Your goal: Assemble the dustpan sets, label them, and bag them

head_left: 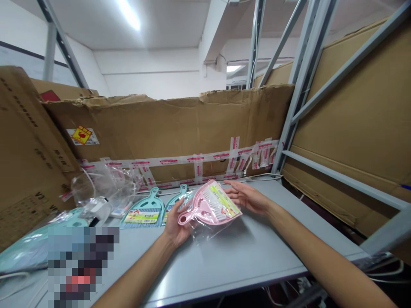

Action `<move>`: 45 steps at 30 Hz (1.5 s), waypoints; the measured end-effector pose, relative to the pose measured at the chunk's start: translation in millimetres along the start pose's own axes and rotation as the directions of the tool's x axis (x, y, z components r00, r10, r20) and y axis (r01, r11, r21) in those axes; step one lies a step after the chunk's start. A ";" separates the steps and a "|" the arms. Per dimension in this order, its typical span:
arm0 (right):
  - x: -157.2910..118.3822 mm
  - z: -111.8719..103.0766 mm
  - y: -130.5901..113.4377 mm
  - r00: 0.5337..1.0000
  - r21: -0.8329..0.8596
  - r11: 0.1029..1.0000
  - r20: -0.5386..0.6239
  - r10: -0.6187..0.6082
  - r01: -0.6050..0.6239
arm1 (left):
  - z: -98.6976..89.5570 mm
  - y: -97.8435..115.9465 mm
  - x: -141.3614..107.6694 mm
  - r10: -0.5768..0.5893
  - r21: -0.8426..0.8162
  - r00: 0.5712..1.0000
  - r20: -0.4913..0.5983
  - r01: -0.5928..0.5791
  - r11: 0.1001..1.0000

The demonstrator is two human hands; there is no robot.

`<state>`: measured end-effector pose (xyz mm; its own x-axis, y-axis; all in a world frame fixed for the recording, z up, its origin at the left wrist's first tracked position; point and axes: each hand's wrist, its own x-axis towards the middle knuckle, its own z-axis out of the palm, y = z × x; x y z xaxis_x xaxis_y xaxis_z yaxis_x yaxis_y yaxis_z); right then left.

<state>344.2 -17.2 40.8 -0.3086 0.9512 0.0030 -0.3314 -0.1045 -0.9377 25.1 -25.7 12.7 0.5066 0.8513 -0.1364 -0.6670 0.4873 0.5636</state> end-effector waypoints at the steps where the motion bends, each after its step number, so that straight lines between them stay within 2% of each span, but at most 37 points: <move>1: 3.2 -2.9 1.9 0.998 -0.042 0.998 -0.050 -0.041 0.039 | 0.1 -0.5 -0.3 0.010 0.014 1.000 0.011 -0.010 1.000; 4: 10.1 -9.7 8.5 0.983 -0.148 0.983 -0.137 -0.125 0.104 | -0.8 -1.4 -0.7 0.052 0.051 0.999 0.001 -0.052 0.997; 7: 10.0 -12.2 12.9 0.998 -0.143 0.990 -0.066 -0.024 0.014 | -2.0 -1.5 -0.4 0.083 0.070 0.996 -0.026 -0.081 0.994; 10: 7.2 -12.5 12.9 0.997 -0.096 0.993 0.010 0.076 -0.074 | -1.2 -1.6 -0.5 0.086 0.062 0.996 -0.003 -0.086 0.994; 15: 5.5 -15.4 3.5 0.997 -0.105 0.992 -0.039 0.074 -0.077 | 2.8 -2.6 -1.4 0.068 0.055 0.993 0.101 -0.074 0.996; 19: 3.5 -15.7 0.1 0.996 -0.170 0.981 -0.009 0.094 -0.094 | 4.4 -3.9 -1.3 0.083 0.056 0.992 0.095 -0.088 0.995; 23: 5.4 -16.7 7.3 0.991 -0.243 0.961 0.007 0.136 -0.130 | 2.4 -4.7 -0.9 0.086 0.063 0.991 0.107 -0.093 0.994; 29: 11.0 -22.0 13.3 0.997 -0.275 0.959 -0.036 0.062 -0.070 | -0.9 -4.4 -2.6 0.091 0.098 0.987 0.135 -0.105 0.990; 34: 12.9 -23.2 13.1 0.998 -0.297 0.954 -0.066 0.013 -0.032 | 8.6 -4.3 -6.5 0.047 0.134 0.976 0.214 -0.077 0.988; 41: 15.8 -26.3 9.8 0.991 -0.330 0.944 -0.118 -0.067 0.024 | 14.4 -10.3 -9.5 0.069 0.244 0.985 0.161 -0.107 0.964; 45: 17.1 -30.3 7.2 0.989 -0.369 0.928 -0.116 -0.094 0.045 | 16.2 -11.7 -10.0 0.057 0.252 0.982 0.180 -0.102 0.962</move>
<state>363.6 7.1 23.6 -0.1709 0.9840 0.0508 0.0072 0.0528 -0.9986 36.7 -43.1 20.7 0.5583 0.8285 0.0448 -0.5559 0.3333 0.7615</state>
